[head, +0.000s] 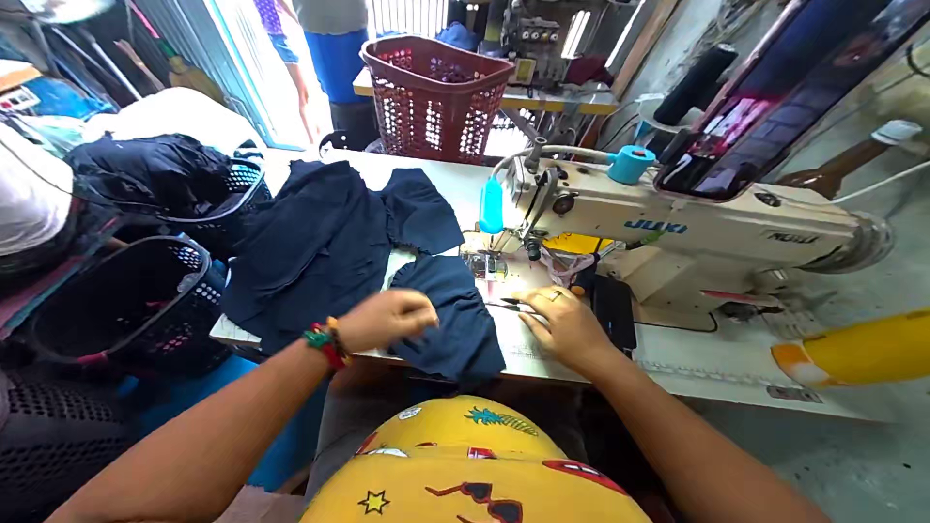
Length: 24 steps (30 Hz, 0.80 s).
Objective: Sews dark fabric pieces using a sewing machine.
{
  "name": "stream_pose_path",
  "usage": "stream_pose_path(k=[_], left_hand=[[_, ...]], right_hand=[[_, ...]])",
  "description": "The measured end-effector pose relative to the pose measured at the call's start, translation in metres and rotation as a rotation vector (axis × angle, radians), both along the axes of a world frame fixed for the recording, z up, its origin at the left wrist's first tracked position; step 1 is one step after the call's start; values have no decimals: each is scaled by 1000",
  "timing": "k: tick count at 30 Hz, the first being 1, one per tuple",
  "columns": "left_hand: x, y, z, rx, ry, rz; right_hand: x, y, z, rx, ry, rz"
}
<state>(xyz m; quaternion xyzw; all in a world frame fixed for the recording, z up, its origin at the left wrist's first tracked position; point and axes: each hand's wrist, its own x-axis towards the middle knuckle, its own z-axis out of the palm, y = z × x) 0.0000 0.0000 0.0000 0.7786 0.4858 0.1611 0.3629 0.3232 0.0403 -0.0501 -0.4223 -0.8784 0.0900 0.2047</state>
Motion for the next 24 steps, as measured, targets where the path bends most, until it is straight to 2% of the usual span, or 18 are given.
stream_pose_path(k=[2, 3, 6, 9, 13, 15, 20, 22, 24], left_hand=[[-14, 27, -11, 131, 110, 327], [-16, 41, -21, 144, 185, 428], [-3, 79, -42, -12, 350, 519], [11, 98, -42, -126, 457, 507], [7, 113, -32, -213, 462, 374], [5, 115, -32, -124, 487, 326], [7, 114, -46, 368, 646, 238], [2, 123, -49, 411, 646, 151], [0, 134, -47, 303, 665, 79]], right_hand=[[12, 4, -24, -65, -104, -97], [12, 4, -32, -89, -136, -133], [9, 1, -49, -101, -147, -215], [11, 0, -51, -132, -81, -240], [13, 0, -52, -123, 19, -245], [12, 0, -53, -94, 33, -247], [12, 1, -54, -88, 31, -250], [11, 1, -55, -71, 35, -249], [11, 1, -55, -67, 29, -250]])
